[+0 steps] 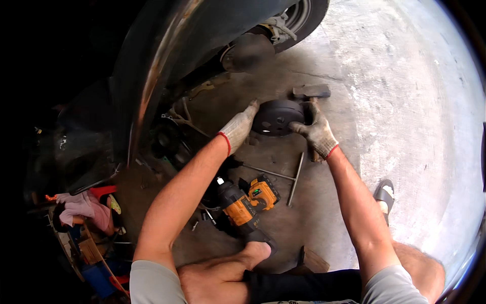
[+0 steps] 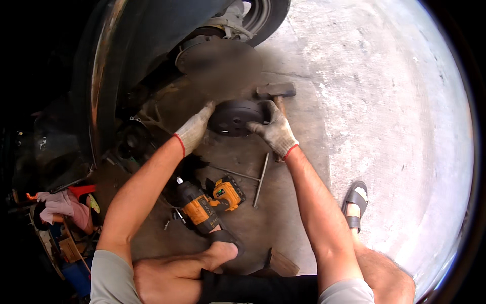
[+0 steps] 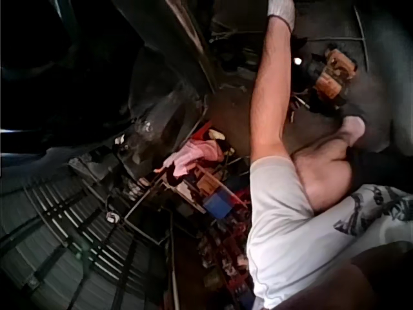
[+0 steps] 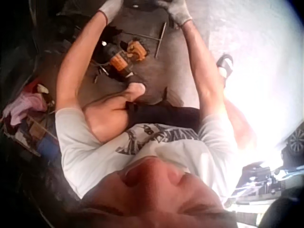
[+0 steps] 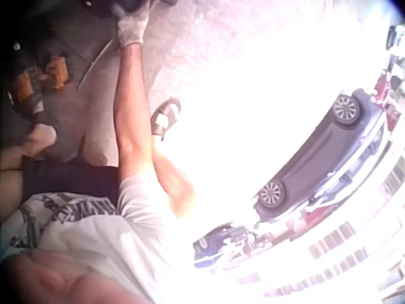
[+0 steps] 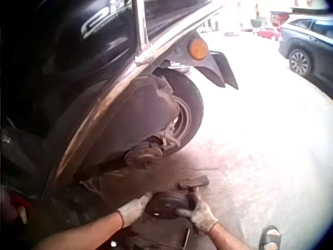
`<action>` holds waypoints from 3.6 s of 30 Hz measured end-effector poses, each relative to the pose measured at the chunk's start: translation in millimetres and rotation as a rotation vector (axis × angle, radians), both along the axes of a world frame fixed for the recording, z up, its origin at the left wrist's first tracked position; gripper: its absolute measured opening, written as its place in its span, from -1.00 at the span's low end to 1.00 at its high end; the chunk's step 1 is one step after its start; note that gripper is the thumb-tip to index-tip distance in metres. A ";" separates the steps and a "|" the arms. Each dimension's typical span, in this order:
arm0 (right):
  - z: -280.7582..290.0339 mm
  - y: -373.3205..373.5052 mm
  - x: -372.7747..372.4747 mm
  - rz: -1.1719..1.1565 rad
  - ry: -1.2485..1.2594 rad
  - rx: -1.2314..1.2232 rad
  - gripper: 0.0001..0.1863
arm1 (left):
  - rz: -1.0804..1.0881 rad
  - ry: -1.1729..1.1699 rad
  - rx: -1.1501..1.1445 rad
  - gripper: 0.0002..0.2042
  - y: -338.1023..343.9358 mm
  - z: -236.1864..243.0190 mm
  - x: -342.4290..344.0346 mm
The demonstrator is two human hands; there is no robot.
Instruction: The person disassembles the transmission of a scooter using an impact wrench, removing the clutch bell, drive belt, clutch assembly, and variator pulley by hand. The person then takes apart the variator to remove roller weights and wipes components with a cloth.
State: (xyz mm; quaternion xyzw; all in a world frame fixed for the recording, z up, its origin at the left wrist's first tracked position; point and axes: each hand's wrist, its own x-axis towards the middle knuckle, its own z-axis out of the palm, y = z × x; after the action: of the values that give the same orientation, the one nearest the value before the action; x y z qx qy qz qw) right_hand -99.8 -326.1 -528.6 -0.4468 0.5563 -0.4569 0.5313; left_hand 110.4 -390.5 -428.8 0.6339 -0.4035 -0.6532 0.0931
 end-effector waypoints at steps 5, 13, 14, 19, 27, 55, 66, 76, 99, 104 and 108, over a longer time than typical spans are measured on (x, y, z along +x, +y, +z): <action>34.6 23.6 -13.2 -0.174 -0.159 0.112 -0.40 | -0.232 -0.178 0.005 -0.31 1.8 16.2 -18.5; 55.4 60.7 -47.3 -0.158 -0.092 0.210 -0.45 | -0.352 -0.105 0.108 -0.28 30.4 21.7 -37.3; 62.8 64.8 -50.3 -0.157 -0.065 0.148 -0.47 | -0.279 -0.019 0.086 -0.27 38.5 29.7 -39.9; 132.0 80.7 -25.7 -0.059 0.421 -0.529 -0.43 | -0.097 0.404 0.069 -0.50 49.4 45.9 -6.1; 153.8 112.2 36.5 -0.118 0.253 -0.614 -0.14 | 0.101 0.419 -0.440 -0.51 100.8 115.9 58.5; 104.0 181.0 38.7 0.641 0.740 0.167 -0.55 | 1.658 0.167 -0.321 -0.56 340.1 -179.7 518.2; 362.8 213.7 -25.3 0.940 1.097 -0.021 -0.57 | 1.192 -0.930 -0.378 -0.58 342.0 -198.8 545.8; 346.9 182.8 -114.2 0.895 0.867 0.054 -0.50 | 0.379 -1.233 -0.645 -0.40 220.9 -27.0 510.0; 406.1 251.9 -264.3 -0.228 -0.101 0.459 -0.74 | -0.454 -0.605 -0.132 -0.61 173.2 528.8 -175.5; 467.9 293.8 -341.3 -0.437 -0.023 0.557 -0.71 | -0.496 -0.567 -0.136 -0.54 185.9 532.5 -223.2; 381.7 337.1 -440.6 -0.299 0.230 0.827 -0.58 | -0.676 -0.552 -0.116 -0.54 122.2 536.3 -314.3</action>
State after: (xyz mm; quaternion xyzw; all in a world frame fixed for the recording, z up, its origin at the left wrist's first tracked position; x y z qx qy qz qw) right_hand -540.4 11.1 -146.9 -0.1595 0.8059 -0.2153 0.5280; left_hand -203.9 -268.3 107.5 0.6106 -0.6340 -0.4296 -0.2018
